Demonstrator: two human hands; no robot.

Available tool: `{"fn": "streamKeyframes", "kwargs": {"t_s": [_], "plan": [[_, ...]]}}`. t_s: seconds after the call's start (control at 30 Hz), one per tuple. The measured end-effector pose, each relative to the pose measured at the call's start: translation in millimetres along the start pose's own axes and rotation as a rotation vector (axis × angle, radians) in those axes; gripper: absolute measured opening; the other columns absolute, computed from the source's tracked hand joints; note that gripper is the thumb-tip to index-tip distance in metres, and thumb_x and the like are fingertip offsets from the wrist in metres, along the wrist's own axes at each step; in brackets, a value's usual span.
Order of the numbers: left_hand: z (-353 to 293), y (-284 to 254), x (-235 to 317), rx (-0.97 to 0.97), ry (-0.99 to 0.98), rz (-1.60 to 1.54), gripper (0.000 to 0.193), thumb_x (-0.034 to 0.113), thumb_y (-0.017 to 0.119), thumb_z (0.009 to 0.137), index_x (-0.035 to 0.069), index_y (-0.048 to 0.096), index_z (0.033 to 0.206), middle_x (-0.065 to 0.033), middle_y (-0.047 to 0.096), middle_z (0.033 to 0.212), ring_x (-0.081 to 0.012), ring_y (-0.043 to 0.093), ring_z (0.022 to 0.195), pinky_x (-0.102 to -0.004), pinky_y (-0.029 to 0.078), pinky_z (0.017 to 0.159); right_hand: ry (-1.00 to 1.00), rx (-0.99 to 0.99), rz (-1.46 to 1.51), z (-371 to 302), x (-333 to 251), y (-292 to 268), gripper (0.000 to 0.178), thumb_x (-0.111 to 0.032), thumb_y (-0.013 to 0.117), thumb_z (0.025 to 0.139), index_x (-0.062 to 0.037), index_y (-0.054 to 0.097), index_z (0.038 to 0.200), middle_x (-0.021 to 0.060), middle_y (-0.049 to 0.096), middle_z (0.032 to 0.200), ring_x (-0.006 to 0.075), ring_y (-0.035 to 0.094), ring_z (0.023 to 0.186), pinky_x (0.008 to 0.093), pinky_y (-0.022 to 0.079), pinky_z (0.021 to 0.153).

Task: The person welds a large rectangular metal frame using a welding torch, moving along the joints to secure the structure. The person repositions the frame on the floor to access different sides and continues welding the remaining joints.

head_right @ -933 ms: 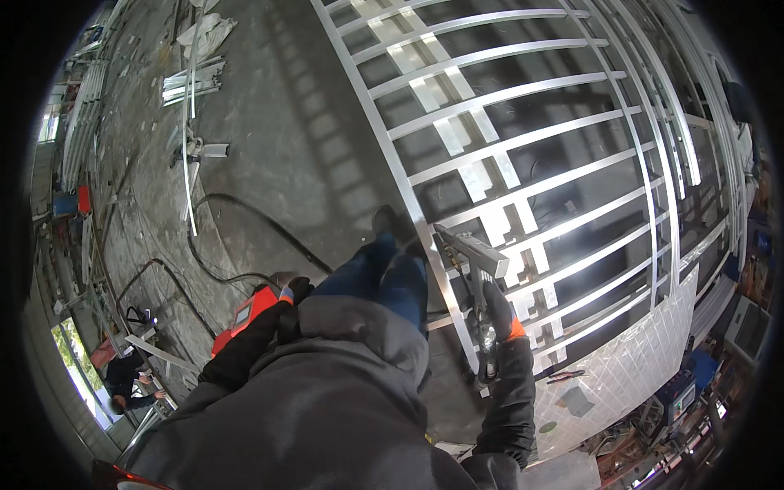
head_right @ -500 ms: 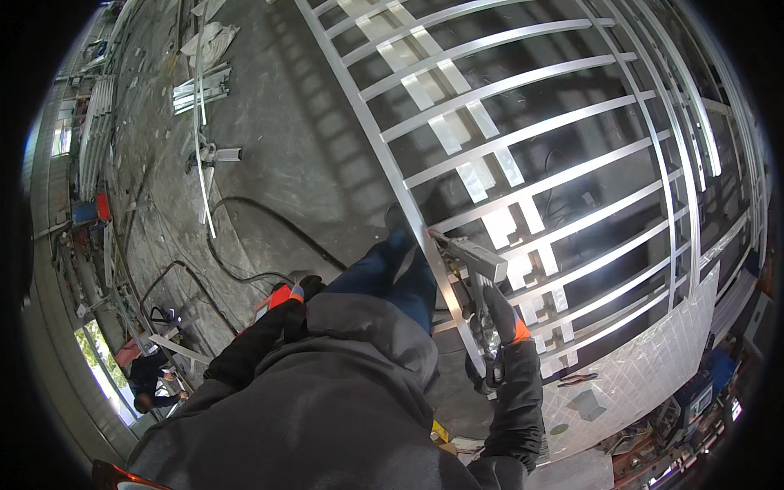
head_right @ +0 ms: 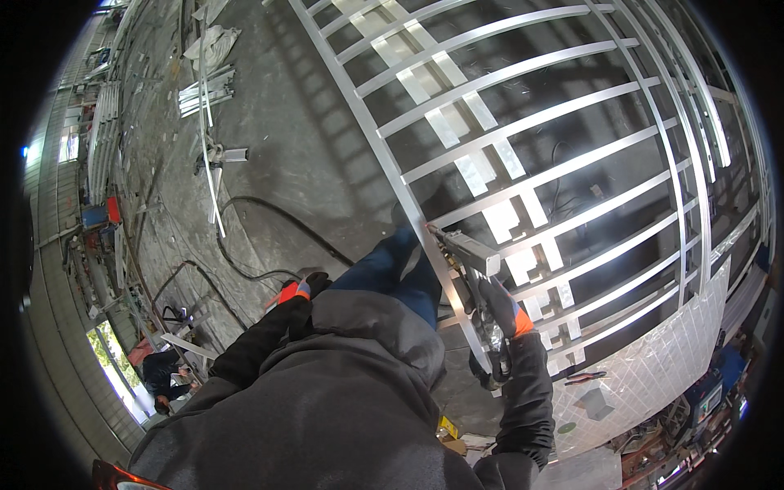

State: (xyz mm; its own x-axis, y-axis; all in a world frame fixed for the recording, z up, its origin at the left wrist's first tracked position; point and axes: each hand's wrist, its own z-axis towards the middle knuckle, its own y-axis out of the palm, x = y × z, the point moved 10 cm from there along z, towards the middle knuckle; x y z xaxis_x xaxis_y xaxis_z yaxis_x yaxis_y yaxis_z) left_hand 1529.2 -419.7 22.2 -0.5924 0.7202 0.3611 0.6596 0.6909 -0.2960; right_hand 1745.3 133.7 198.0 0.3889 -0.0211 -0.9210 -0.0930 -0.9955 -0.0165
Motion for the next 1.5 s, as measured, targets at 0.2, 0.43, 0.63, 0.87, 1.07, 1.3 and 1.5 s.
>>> {"fn": "streamKeyframes", "kwargs": {"t_s": [0.2, 0.43, 0.63, 0.87, 1.07, 1.3, 1.5], "plan": [[-5, 4, 28, -0.002, 0.252, 0.397, 0.019, 0.021, 0.064, 0.092, 0.004, 0.063, 0.085, -0.0113, 0.064, 0.082, -0.0196, 0.059, 0.076, -0.04, 0.049, 0.07, 0.364, 0.043, 0.424, -9, 55, 8, 0.044, -0.049, 0.045, 0.108, -0.0084, 0.061, 0.117, 0.0067, 0.07, 0.085, 0.0162, 0.067, 0.06, 0.0296, 0.054, 0.054], [-5, 4, 25, 0.04, 0.171, 0.384, 0.016, 0.021, 0.062, 0.094, 0.005, 0.065, 0.092, -0.015, 0.07, 0.094, -0.0255, 0.066, 0.086, -0.0383, 0.052, 0.075, 0.406, -0.081, 0.481, 1, -5, 14, 0.053, -0.054, 0.044, 0.107, -0.0042, 0.06, 0.117, 0.0088, 0.069, 0.084, 0.0173, 0.067, 0.06, 0.0312, 0.054, 0.055], [-24, 4, 37, 0.004, 0.074, 0.263, 0.022, 0.025, 0.064, 0.094, 0.004, 0.066, 0.096, -0.0192, 0.07, 0.102, -0.0262, 0.067, 0.092, -0.0425, 0.053, 0.08, 0.49, -0.085, 0.59, -3, -10, 16, 0.038, -0.032, 0.041, 0.111, -0.0034, 0.059, 0.128, 0.0057, 0.07, 0.098, 0.0128, 0.065, 0.086, 0.0284, 0.052, 0.078], [-13, 11, 45, 0.024, 0.493, 0.899, 0.021, 0.024, 0.071, 0.089, 0.004, 0.066, 0.093, -0.0189, 0.071, 0.104, -0.0264, 0.068, 0.097, -0.0414, 0.054, 0.084, 0.453, -0.086, 0.483, -12, 17, 12, 0.041, -0.029, 0.04, 0.112, -0.0004, 0.056, 0.137, 0.007, 0.066, 0.118, 0.0151, 0.063, 0.104, 0.0312, 0.05, 0.094], [-3, 4, 28, -0.005, 0.385, 0.581, 0.021, 0.025, 0.066, 0.093, 0.004, 0.068, 0.095, -0.0176, 0.071, 0.104, -0.0269, 0.068, 0.097, -0.0412, 0.054, 0.085, 0.467, -0.106, 0.501, -16, 8, 16, 0.039, -0.03, 0.039, 0.112, -0.002, 0.059, 0.131, 0.0058, 0.068, 0.107, 0.0127, 0.064, 0.093, 0.0297, 0.052, 0.084], [3, 5, 29, -0.105, 0.216, 0.395, 0.022, 0.026, 0.063, 0.094, 0.005, 0.068, 0.102, -0.0193, 0.071, 0.103, -0.0296, 0.069, 0.096, -0.0434, 0.054, 0.082, 0.603, -0.099, 0.67, -30, -9, 30, 0.04, -0.042, 0.042, 0.11, -0.006, 0.059, 0.114, 0.0074, 0.069, 0.086, 0.0155, 0.066, 0.067, 0.0294, 0.053, 0.061], [13, -6, 49, -0.084, 0.396, 0.697, 0.029, 0.029, 0.061, 0.096, 0.006, 0.068, 0.112, -0.0213, 0.072, 0.111, -0.0306, 0.07, 0.098, -0.0427, 0.054, 0.085, 0.347, 0.199, 0.665, -62, -15, 51, 0.054, -0.046, 0.047, 0.108, 0.0027, 0.067, 0.094, 0.0088, 0.066, 0.071, 0.0157, 0.064, 0.062, 0.029, 0.049, 0.056]]}}
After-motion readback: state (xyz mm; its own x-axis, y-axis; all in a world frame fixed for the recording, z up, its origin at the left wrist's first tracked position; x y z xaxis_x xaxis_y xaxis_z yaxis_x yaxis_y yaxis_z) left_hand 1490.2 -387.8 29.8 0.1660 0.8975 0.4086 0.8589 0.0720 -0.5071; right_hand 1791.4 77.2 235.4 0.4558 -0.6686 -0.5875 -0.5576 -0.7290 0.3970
